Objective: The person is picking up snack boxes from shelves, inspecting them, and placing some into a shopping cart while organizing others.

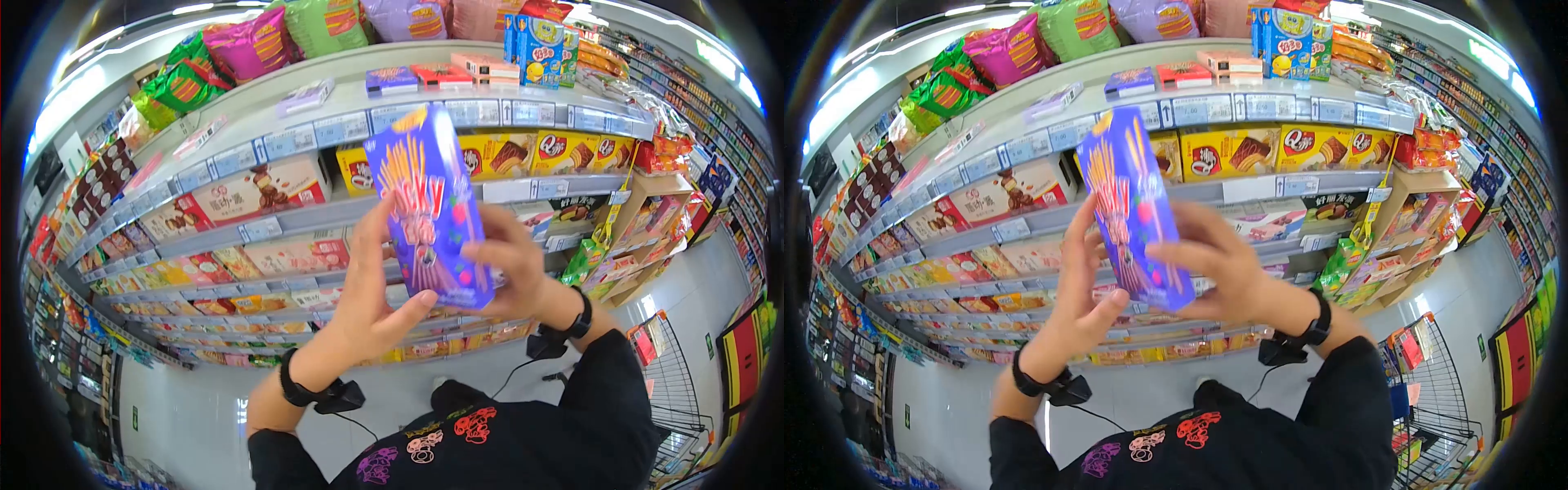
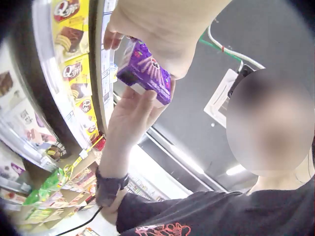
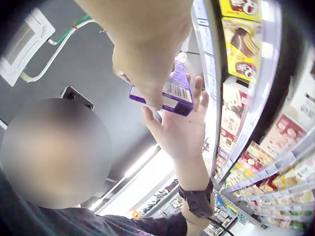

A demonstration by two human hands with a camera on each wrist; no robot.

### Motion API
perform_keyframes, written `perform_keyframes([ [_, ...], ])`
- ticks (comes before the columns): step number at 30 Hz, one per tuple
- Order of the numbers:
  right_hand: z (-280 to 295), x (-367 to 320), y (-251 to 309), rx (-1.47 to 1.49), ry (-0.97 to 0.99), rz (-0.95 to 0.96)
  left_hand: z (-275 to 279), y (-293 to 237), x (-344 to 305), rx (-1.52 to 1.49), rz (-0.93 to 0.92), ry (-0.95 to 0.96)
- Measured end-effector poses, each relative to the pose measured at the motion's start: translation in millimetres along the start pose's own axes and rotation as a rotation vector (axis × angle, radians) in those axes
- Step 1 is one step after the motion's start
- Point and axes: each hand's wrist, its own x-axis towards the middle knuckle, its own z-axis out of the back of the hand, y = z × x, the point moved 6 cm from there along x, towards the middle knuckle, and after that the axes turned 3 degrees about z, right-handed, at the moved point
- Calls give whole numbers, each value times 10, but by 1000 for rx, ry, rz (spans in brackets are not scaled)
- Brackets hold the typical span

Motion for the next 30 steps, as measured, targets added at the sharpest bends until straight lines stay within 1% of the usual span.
perform_keyframes([
  [1,145,146,-56,-73,-8,-2,41,-51,146,-146,12,-13],
  [3,331,412,-233,-70,-51,-29,149,-133,446,-186,-92,-12],
  [4,358,545,-345,7,-84,-54,204,-155,597,-207,-139,-11],
  [5,383,675,-462,87,-117,-83,274,-157,766,-203,-155,-38],
  [7,463,979,-679,90,-150,-70,428,-111,1131,-193,-177,-93],
  [10,499,1328,-1104,167,-184,-216,709,152,1646,-174,-54,-122],
  [12,501,1483,-1460,44,-116,-424,830,183,1904,-159,27,-89],
  [13,498,1524,-1665,-45,-68,-565,885,207,2025,-155,66,-75],
  [16,402,1690,-1958,-57,103,-724,1038,704,2296,-153,370,-6],
  [17,358,1716,-2122,38,111,-753,1039,819,2342,-151,398,43],
  [19,232,1730,-2448,229,126,-809,1049,1043,2414,-158,470,33],
  [22,173,1732,-2658,228,183,-851,1037,1259,2489,-202,525,61],
  [24,144,1680,-2742,302,288,-926,1049,1403,2528,-254,569,99],
  [25,128,1637,-2807,336,340,-969,1058,1500,2548,-226,581,75],
  [27,119,1604,-2862,292,403,-991,1061,1587,2573,-161,599,35],
  [30,132,1580,-2884,161,492,-1014,1005,1633,2570,-120,585,83],
])
